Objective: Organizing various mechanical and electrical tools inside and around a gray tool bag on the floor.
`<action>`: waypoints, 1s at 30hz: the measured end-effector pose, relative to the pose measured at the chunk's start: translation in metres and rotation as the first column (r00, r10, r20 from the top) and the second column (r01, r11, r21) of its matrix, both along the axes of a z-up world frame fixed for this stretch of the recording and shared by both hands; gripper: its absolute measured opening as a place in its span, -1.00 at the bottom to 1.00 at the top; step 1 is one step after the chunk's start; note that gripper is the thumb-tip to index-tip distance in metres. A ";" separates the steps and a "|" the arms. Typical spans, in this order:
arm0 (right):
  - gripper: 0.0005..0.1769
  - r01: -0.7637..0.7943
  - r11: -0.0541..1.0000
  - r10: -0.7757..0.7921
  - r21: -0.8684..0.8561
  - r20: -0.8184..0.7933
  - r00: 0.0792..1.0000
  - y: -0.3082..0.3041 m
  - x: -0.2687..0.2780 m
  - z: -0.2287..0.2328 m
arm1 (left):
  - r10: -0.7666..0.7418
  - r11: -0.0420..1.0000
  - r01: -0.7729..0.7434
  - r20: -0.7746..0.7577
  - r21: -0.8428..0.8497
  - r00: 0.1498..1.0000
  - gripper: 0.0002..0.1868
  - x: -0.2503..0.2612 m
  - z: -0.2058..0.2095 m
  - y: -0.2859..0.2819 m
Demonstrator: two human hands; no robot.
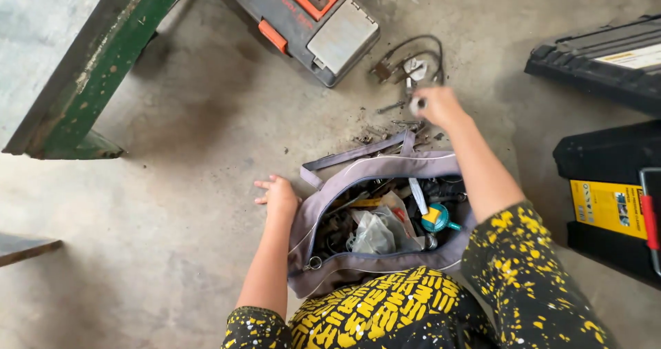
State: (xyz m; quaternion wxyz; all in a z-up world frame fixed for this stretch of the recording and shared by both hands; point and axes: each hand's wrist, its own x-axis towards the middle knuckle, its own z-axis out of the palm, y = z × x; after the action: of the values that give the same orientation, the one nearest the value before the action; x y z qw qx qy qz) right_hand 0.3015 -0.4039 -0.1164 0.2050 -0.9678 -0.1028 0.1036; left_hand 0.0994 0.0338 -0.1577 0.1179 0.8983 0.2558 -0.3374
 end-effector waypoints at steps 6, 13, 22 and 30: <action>-0.55 0.089 0.978 -0.075 0.189 -0.082 0.994 -0.006 0.031 0.041 | -0.024 1.000 0.024 0.025 0.005 0.999 0.28 -0.002 -0.009 0.002; -0.12 0.379 0.914 -0.405 0.142 0.279 0.871 -0.023 0.073 -0.049 | -0.025 1.000 0.026 0.036 -0.018 0.999 0.29 -0.004 -0.003 -0.001; -0.45 0.643 0.690 -0.597 0.332 -0.242 0.765 -0.005 0.067 -0.030 | 0.015 1.000 -0.015 -0.020 -0.010 1.000 0.30 0.001 0.003 -0.004; 0.60 0.000 1.000 0.000 0.008 -0.058 0.998 0.044 0.044 0.035 | -0.015 0.999 0.016 0.032 -0.028 0.999 0.28 -0.004 0.004 0.000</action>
State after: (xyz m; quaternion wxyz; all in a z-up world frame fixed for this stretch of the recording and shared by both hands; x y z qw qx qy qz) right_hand 0.3457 -0.3599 -0.0817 0.2117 -0.9636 -0.0972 0.1310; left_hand 0.0956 0.0338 -0.1533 0.1318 0.9037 0.2421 -0.3277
